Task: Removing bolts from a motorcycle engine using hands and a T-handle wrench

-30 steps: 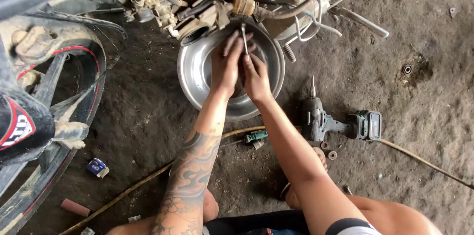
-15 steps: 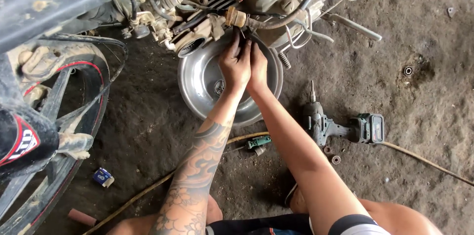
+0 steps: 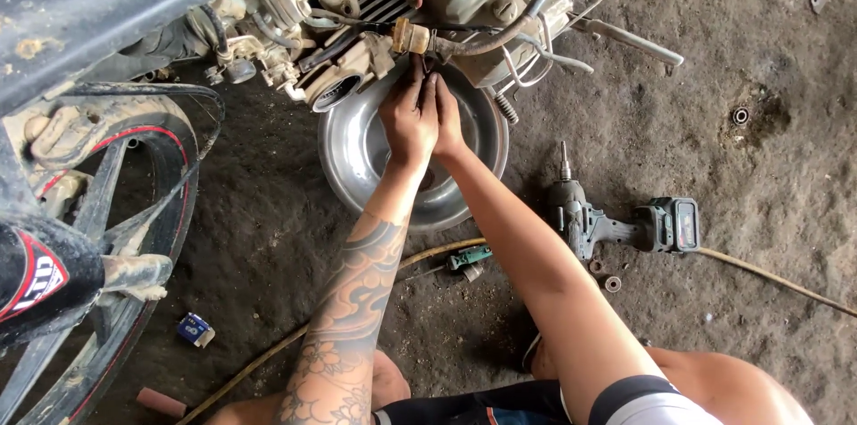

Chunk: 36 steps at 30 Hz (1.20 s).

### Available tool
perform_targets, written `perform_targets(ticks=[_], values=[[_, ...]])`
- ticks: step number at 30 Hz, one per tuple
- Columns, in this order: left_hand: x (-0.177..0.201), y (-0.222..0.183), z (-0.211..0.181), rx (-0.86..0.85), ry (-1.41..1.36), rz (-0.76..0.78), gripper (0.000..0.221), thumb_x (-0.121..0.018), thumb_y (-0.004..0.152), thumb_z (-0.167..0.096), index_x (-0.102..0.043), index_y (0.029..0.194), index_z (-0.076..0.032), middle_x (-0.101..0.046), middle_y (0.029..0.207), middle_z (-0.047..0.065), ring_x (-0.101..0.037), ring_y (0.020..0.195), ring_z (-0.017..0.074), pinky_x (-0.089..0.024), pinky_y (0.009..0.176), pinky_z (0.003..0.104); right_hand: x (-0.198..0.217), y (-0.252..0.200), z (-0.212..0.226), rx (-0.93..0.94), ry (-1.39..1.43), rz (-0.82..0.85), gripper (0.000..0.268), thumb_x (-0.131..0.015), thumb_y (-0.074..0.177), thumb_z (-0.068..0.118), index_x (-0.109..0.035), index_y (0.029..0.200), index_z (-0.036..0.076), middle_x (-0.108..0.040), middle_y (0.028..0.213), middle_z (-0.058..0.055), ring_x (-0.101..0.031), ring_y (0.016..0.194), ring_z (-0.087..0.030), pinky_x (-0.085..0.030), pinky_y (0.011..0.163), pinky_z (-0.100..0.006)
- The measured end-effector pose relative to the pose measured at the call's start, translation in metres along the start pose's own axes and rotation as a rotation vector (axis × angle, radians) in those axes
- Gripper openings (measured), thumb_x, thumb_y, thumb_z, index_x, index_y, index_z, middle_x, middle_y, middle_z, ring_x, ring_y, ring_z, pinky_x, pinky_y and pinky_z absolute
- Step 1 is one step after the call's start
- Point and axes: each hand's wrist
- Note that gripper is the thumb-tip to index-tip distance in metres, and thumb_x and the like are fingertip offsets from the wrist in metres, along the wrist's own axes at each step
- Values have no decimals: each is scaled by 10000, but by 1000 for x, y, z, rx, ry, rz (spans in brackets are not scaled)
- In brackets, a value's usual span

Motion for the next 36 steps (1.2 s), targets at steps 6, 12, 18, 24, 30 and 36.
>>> perform_targets(ticks=[6, 12, 18, 24, 30, 36], values=[[0, 3, -19, 2, -4, -8, 261, -761, 914, -59, -742, 1168, -5, -783, 985, 140, -774, 860, 292, -627, 781, 339, 10, -5, 3, 91, -5, 23, 364, -754, 911, 222, -563, 1112, -14, -577, 864, -175, -587, 814, -228, -470, 668, -426], [-5, -4, -14, 34, 11, -42, 247, -768, 914, -78, -753, 1151, -11, -788, 968, 130, -778, 851, 277, -630, 766, 328, 16, -11, -29, 104, -43, 59, 249, -690, 961, 180, -582, 1073, -15, -570, 850, -197, -588, 784, -260, -461, 654, -434], [-6, -6, -6, 30, -15, -55, 246, -776, 902, -62, -764, 1145, -26, -788, 983, 135, -775, 870, 292, -633, 766, 349, 11, -3, -24, 92, 3, 70, 214, -658, 990, 191, -584, 1056, 1, -576, 856, -177, -573, 834, -219, -460, 670, -426], [-9, -7, 13, -57, 66, -77, 208, -808, 895, -115, -787, 1087, -37, -791, 960, 129, -775, 834, 294, -633, 760, 340, -3, 11, -20, 99, 88, 34, 234, -559, 1058, 207, -615, 1020, -17, -600, 852, -182, -561, 820, -257, -462, 689, -458], [-2, 4, 5, -91, 58, -40, 201, -790, 906, -91, -781, 1091, -14, -786, 956, 138, -771, 831, 309, -635, 764, 367, -10, 14, -1, 138, 85, -27, 279, -543, 1063, 245, -625, 1014, -17, -587, 861, -198, -587, 816, -298, -459, 690, -460], [0, 7, 0, -100, 94, -31, 187, -781, 918, -100, -769, 1076, -2, -759, 951, 144, -746, 827, 334, -630, 786, 398, -10, 6, -14, 54, 36, -27, 278, -476, 1091, 222, -647, 1020, 15, -604, 861, -154, -621, 843, -291, -488, 721, -441]])
Point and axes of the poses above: each hand's wrist, its own y-axis towards the middle knuckle, its own x-axis out of the back of the hand, z = x × y
